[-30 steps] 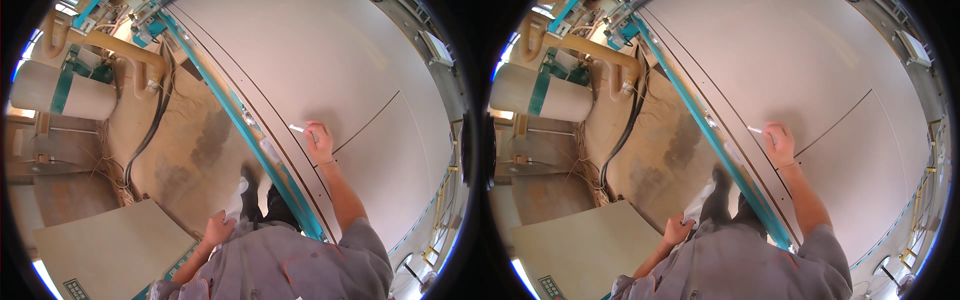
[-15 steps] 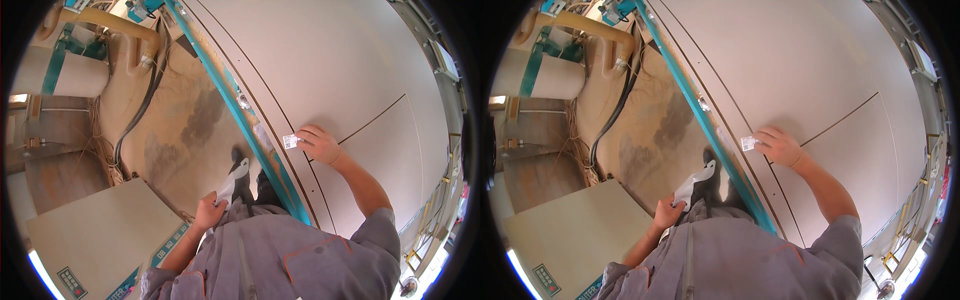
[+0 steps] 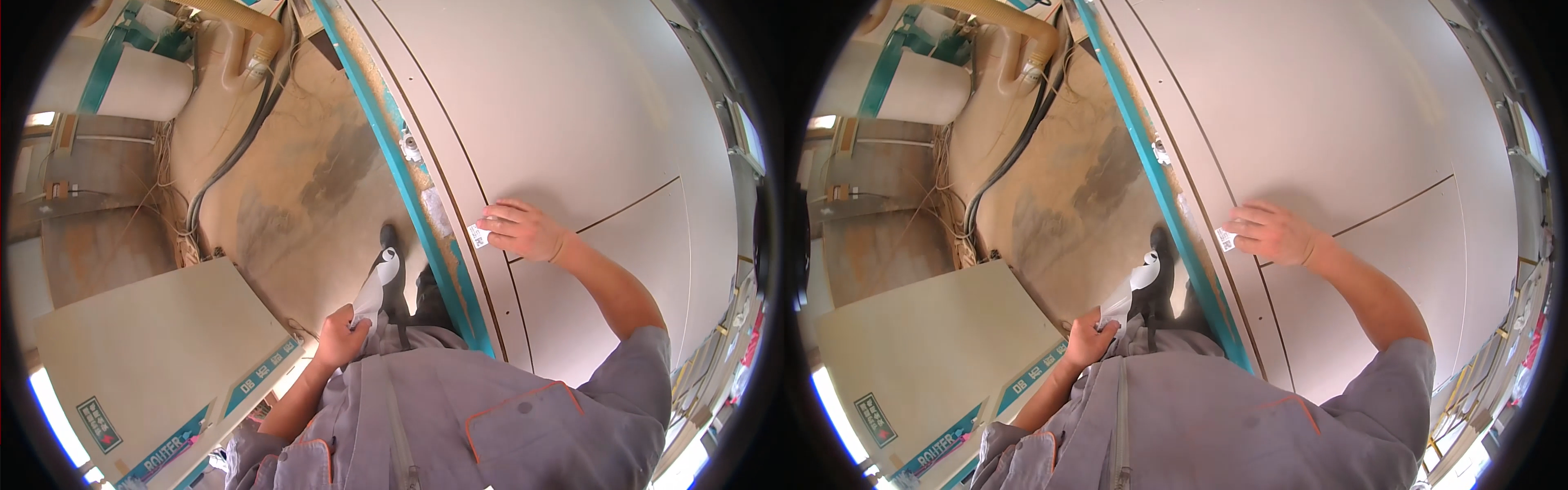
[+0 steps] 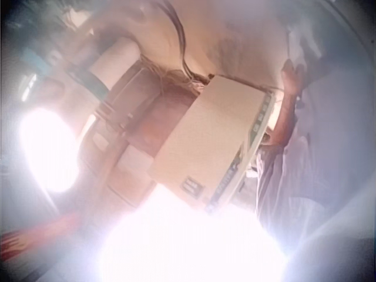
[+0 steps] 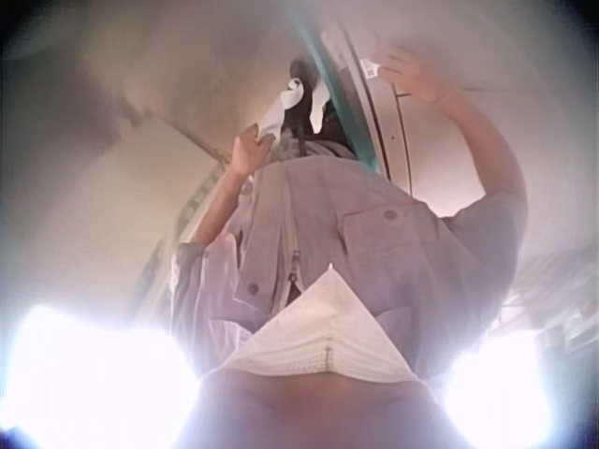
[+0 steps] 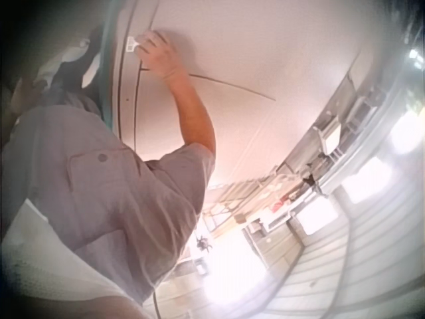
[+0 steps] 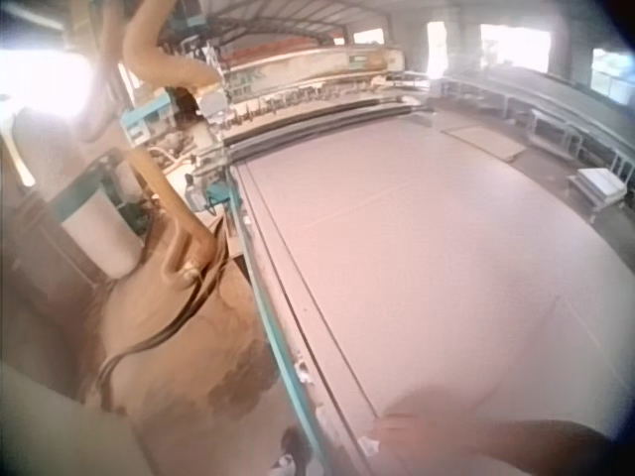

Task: The person applies adhesive labels to the surface and side of a large wood panel on a machine bed, then carries a smaller wood panel across the room.

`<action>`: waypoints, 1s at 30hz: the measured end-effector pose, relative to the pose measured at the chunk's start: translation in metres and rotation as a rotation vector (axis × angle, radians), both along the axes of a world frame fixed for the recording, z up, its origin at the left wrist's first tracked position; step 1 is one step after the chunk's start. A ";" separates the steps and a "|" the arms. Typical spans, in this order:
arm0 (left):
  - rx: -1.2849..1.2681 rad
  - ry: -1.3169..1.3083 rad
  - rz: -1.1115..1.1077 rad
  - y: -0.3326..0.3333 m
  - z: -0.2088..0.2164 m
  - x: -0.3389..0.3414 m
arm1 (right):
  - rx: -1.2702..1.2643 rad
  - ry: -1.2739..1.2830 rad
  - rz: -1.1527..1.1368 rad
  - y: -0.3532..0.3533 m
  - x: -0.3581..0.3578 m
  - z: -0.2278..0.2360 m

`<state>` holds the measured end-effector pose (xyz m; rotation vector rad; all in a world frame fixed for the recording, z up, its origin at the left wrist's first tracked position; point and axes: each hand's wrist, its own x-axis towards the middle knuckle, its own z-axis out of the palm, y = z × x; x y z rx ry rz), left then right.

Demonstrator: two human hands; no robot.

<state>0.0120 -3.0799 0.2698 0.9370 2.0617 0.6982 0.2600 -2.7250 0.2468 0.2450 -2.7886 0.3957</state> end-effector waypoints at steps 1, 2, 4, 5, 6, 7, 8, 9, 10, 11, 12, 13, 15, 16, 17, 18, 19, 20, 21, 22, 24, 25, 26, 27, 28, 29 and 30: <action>0.002 -0.002 0.008 -0.001 0.001 0.002 | -0.006 -0.004 0.014 0.001 -0.001 -0.001; 0.004 -0.004 0.016 -0.001 0.002 0.004 | -0.011 -0.008 0.027 0.002 -0.001 -0.002; 0.006 0.005 0.025 -0.004 0.003 0.008 | -0.004 -0.012 0.040 0.004 -0.001 -0.004; 0.003 0.014 0.025 -0.006 0.004 0.009 | 0.000 -0.013 0.045 0.005 -0.001 -0.005; 0.003 0.024 0.024 -0.006 0.005 0.011 | -0.008 -0.003 0.051 0.005 -0.002 -0.004; 0.003 0.013 0.040 -0.005 0.007 0.013 | -0.016 0.007 0.056 0.006 -0.002 -0.002; 0.002 0.002 0.054 -0.004 0.010 0.015 | -0.024 0.017 0.061 0.006 -0.003 -0.002; 0.003 -0.009 0.067 -0.003 0.012 0.017 | -0.020 0.021 0.062 0.006 -0.003 -0.002; -0.034 -0.011 0.058 -0.003 0.013 0.017 | -0.016 0.024 0.062 0.006 -0.003 -0.003; -0.070 -0.013 0.048 -0.004 0.014 0.016 | -0.012 0.028 0.061 0.006 -0.003 -0.003; -0.108 -0.015 0.037 -0.005 0.015 0.015 | -0.002 0.027 0.065 0.006 -0.002 -0.003; -0.113 -0.007 0.035 -0.005 0.015 0.015 | 0.008 0.026 0.068 0.006 -0.002 -0.003; -0.120 0.008 0.028 -0.004 0.015 0.016 | 0.020 0.025 0.063 0.004 -0.001 -0.003; -0.122 0.011 0.025 -0.003 0.015 0.016 | 0.021 0.025 0.055 0.003 0.000 -0.003; -0.123 0.014 0.021 -0.002 0.016 0.016 | 0.023 0.024 0.047 0.002 0.001 -0.003; -0.125 0.017 0.017 -0.001 0.017 0.016 | 0.028 0.025 0.039 0.001 0.001 -0.003; -0.116 0.015 0.012 -0.001 0.017 0.016 | 0.033 0.026 0.030 -0.001 0.002 -0.003; -0.107 0.013 0.006 0.000 0.017 0.016 | 0.038 0.027 0.021 -0.002 0.003 -0.003; -0.098 0.010 0.000 0.000 0.016 0.016 | 0.040 0.031 0.013 -0.003 0.003 -0.002; -0.100 0.008 0.002 0.000 0.015 0.016 | 0.042 0.034 0.004 -0.004 0.003 -0.001; -0.105 0.003 0.006 -0.001 0.013 0.016 | 0.040 0.031 -0.004 -0.006 0.004 -0.001; -0.102 -0.004 0.008 -0.001 0.014 0.016 | 0.036 0.024 -0.003 -0.007 0.005 -0.002; -0.100 -0.011 0.012 0.000 0.016 0.016 | 0.031 0.016 -0.002 -0.007 0.005 -0.003; -0.099 -0.018 0.015 0.002 0.018 0.016 | 0.037 0.004 -0.006 -0.008 0.005 -0.003; -0.090 -0.024 0.018 0.004 0.020 0.017 | 0.043 -0.008 -0.010 -0.007 0.006 -0.002; -0.082 -0.031 0.022 0.006 0.023 0.018 | 0.048 -0.020 -0.013 -0.007 0.006 -0.002; -0.073 -0.037 0.026 0.007 0.023 0.018 | 0.042 -0.015 -0.017 -0.008 0.005 -0.002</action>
